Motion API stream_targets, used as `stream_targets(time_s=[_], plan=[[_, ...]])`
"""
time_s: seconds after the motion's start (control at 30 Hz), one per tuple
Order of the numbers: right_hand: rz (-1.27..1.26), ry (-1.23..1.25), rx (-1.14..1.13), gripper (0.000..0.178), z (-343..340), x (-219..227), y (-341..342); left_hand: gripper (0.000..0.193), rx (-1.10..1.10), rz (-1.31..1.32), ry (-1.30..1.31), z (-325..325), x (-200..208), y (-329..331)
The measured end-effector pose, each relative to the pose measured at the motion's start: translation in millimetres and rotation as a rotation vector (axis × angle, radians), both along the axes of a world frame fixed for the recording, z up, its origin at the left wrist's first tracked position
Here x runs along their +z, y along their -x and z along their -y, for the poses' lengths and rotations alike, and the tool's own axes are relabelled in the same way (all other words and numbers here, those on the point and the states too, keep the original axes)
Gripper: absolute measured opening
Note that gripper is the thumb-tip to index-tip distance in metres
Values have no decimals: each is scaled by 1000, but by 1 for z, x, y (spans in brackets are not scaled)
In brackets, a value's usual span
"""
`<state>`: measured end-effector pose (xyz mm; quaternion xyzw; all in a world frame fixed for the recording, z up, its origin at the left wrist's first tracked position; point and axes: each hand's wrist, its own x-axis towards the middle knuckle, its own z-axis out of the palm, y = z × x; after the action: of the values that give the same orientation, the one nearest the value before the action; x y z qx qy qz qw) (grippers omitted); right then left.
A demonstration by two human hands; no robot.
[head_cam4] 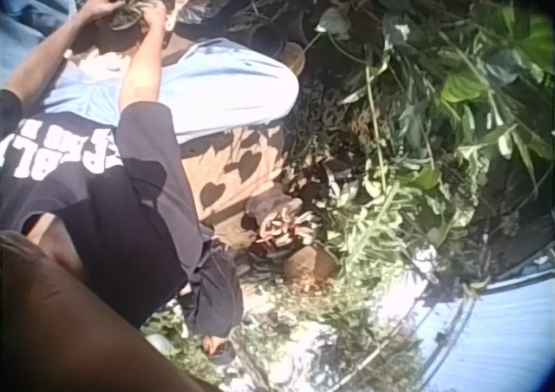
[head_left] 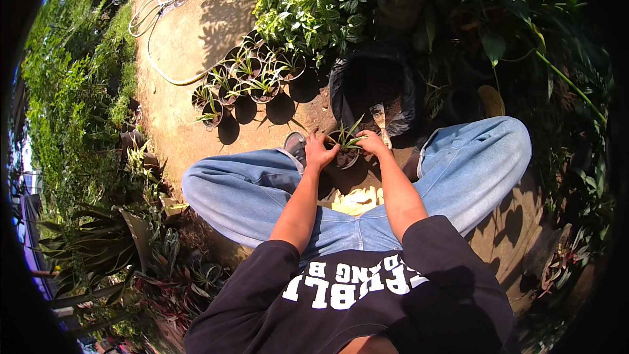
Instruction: The person sits on the ground and uses a hand trowel to scoop soil into a small black pot. They then place a small plant into the pot and add more soil around it. The person repeats this process with multiple small plants and pots.
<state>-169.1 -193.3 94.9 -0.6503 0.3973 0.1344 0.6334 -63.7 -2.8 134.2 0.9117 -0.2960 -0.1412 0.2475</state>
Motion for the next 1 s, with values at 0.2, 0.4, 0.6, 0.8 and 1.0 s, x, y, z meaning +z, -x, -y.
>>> stream_targets(time_s=[0.2, 0.4, 0.6, 0.8, 1.0], plan=[[12, 6, -4, 43, -4, -13, 2, 51, 105, 130, -51, 16, 1, 11], [43, -33, -4, 36, 0, -10, -1, 47, 91, 183, -88, 24, 0, 13], [46, -49, 19, 41, -4, -5, 5, 30, 54, 135, -100, 32, -7, 13], [37, -66, 8, 39, -1, 3, 8, 24, 20, 114, -22, 32, -11, 11], [80, -86, -24, 35, -2, -7, 7, 24, 73, 42, 96, 22, -18, 4]])
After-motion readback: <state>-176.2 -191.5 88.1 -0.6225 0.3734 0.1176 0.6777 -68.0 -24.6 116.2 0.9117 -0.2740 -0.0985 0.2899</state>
